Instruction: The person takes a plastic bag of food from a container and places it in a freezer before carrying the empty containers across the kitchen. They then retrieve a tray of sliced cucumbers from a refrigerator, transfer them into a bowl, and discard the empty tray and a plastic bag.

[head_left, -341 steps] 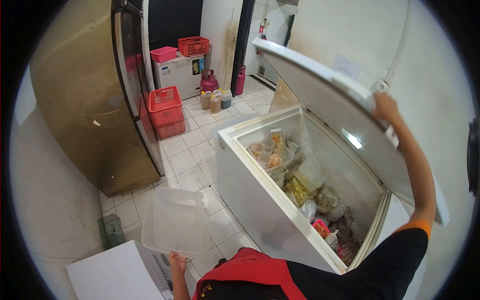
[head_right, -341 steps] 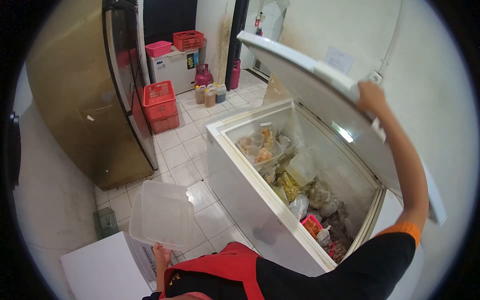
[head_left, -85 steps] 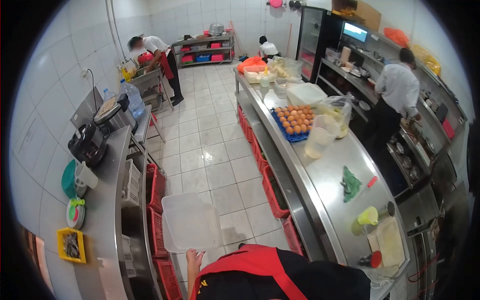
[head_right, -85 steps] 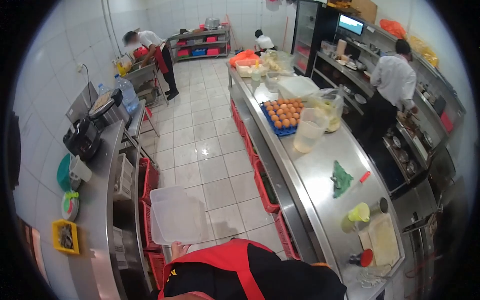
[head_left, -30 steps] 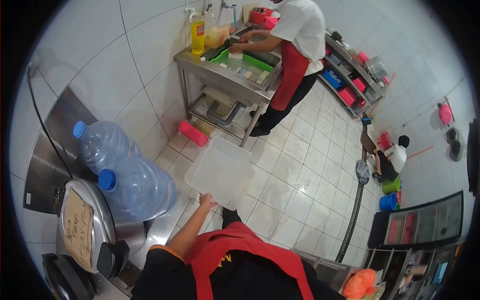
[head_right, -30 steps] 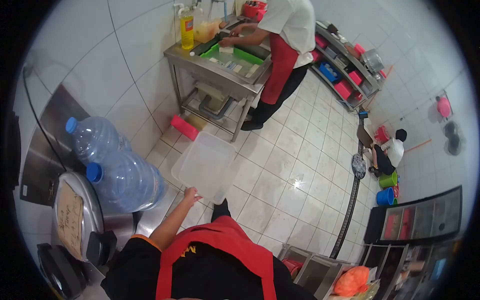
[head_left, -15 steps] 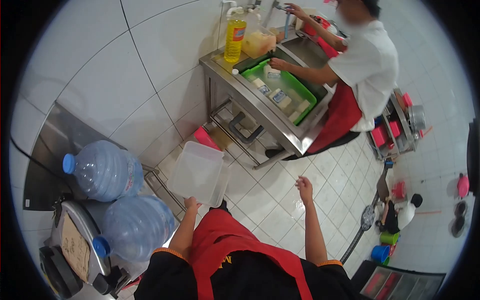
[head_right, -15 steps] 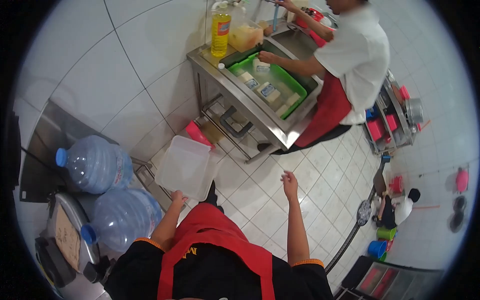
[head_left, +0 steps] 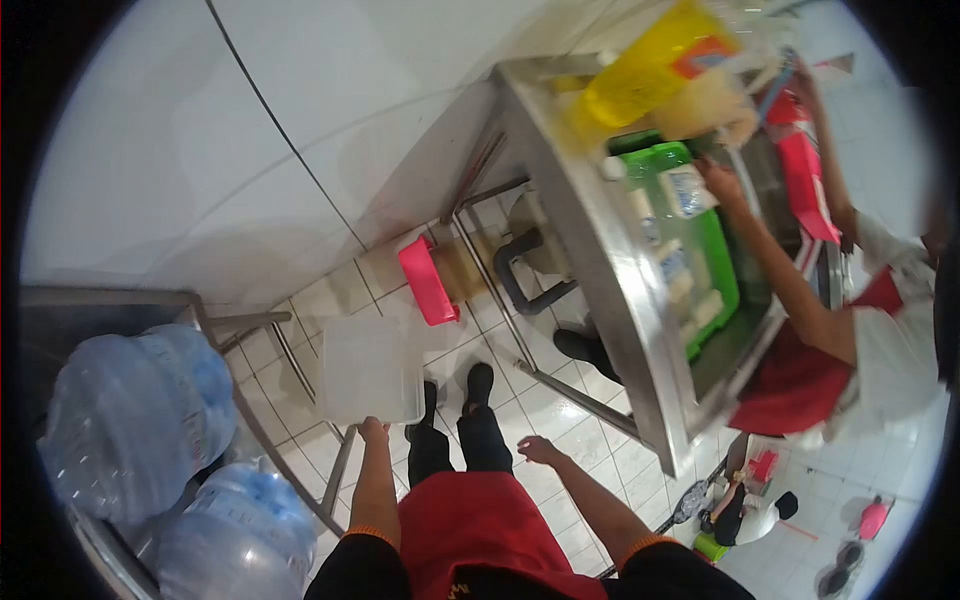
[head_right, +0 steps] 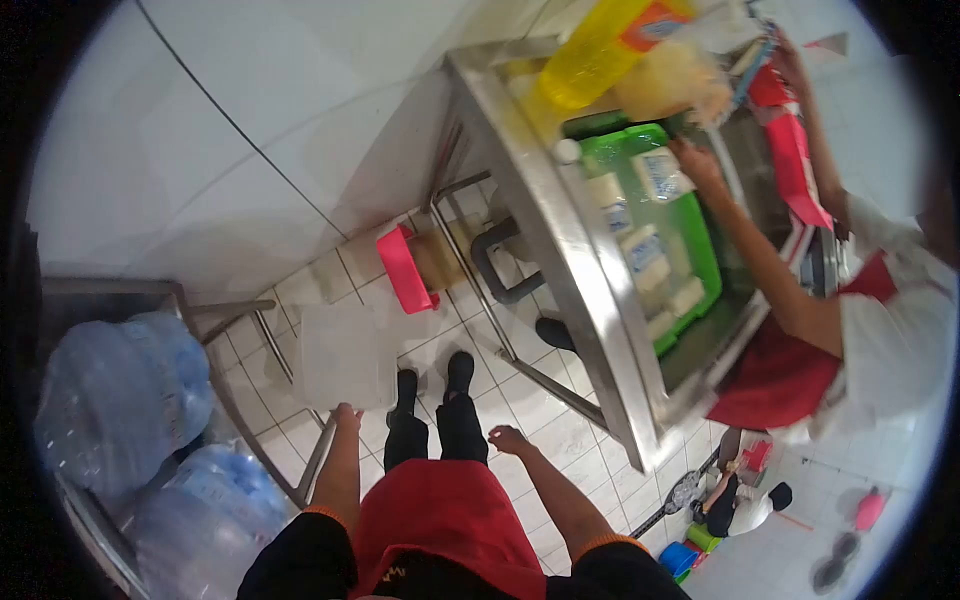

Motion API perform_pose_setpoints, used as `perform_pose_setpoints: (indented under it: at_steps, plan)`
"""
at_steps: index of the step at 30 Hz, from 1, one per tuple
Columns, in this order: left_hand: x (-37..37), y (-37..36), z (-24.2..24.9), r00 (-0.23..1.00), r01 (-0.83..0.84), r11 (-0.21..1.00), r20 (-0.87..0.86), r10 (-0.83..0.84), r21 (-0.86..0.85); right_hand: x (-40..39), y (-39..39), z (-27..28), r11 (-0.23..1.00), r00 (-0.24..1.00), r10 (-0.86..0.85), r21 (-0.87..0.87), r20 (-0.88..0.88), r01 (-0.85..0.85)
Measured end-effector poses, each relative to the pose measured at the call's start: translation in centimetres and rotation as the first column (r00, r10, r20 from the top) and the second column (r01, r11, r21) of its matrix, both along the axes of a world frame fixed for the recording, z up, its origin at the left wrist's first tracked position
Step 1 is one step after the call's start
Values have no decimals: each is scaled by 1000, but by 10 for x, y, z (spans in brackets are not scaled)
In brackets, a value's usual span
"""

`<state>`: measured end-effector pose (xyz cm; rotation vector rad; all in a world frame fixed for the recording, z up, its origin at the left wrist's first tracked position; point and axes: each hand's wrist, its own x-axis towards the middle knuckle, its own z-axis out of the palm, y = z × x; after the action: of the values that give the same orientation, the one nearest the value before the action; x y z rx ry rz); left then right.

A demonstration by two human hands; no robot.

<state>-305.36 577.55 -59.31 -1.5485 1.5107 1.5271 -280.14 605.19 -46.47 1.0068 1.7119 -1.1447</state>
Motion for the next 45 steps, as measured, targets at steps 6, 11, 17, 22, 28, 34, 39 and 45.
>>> perform_pose_setpoints:
  at_steps: [6,11,17,22,28,34,39,45]
  plan:
    - [-22,14,-141,986,50,994,-152,-65,-98,-111,69,-220,872,910,404,337,-89,-355]
    - [-30,24,-219,978,-85,995,-193,75,-47,-267,79,-265,906,711,215,409,-670,111]
    - [-36,60,-216,981,45,911,-156,-119,-409,-310,47,-284,912,710,92,346,-698,221]
    - [-93,183,-145,362,602,683,-621,-696,-414,-304,20,-289,990,619,-66,28,-783,141]
    - [-119,254,-127,240,692,238,-94,-966,-682,-267,65,-407,820,585,-527,-189,-616,540]
    - [-112,257,-132,101,666,145,-104,-989,-732,-240,141,-487,195,194,-977,6,89,981]
    - [-113,252,-133,53,660,79,-59,-997,-747,-262,122,-481,-77,-79,-997,-287,5,955]
    - [-118,211,-165,243,638,403,-325,-914,-656,-270,110,-447,-8,4,-1000,-663,16,749]
